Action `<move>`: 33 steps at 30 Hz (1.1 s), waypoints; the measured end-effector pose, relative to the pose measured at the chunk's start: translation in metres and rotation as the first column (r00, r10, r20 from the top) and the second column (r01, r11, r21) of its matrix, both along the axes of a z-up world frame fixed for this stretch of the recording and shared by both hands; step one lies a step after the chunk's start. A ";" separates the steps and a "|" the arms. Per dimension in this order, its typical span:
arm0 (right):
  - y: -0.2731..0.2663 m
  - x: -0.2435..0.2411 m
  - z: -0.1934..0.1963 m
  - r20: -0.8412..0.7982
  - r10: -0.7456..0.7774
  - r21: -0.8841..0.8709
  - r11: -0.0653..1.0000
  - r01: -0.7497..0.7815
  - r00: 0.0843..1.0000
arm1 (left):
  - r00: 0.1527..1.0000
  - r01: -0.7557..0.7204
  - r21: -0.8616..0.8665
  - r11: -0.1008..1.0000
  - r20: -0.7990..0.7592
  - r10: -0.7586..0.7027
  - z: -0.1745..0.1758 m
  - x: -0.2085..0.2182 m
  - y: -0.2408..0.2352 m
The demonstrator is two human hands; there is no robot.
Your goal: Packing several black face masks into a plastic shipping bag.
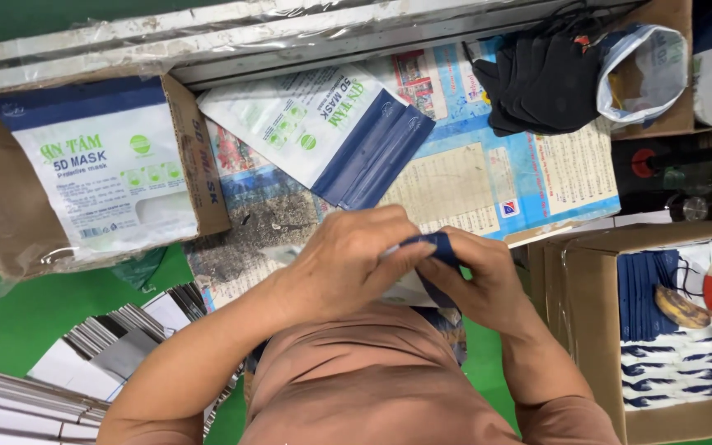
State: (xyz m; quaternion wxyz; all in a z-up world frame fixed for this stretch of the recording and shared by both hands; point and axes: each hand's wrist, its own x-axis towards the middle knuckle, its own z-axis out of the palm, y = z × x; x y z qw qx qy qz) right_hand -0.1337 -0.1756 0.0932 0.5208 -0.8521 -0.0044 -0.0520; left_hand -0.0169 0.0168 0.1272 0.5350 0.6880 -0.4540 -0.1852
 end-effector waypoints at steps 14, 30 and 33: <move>0.000 -0.014 -0.014 0.054 -0.063 0.031 0.998 0.061 0.997 | 0.978 -0.098 -0.011 0.995 -0.185 0.094 -0.011 0.022 0.010; 0.006 -0.010 -0.018 -0.058 0.011 0.033 0.999 -0.009 0.998 | 0.979 0.050 0.057 0.997 -0.200 -0.037 -0.027 0.005 0.002; -0.008 -0.015 -0.023 -0.095 0.000 0.033 0.999 0.004 0.995 | 0.996 0.004 -0.007 1.000 -0.090 -0.004 -0.031 0.010 0.009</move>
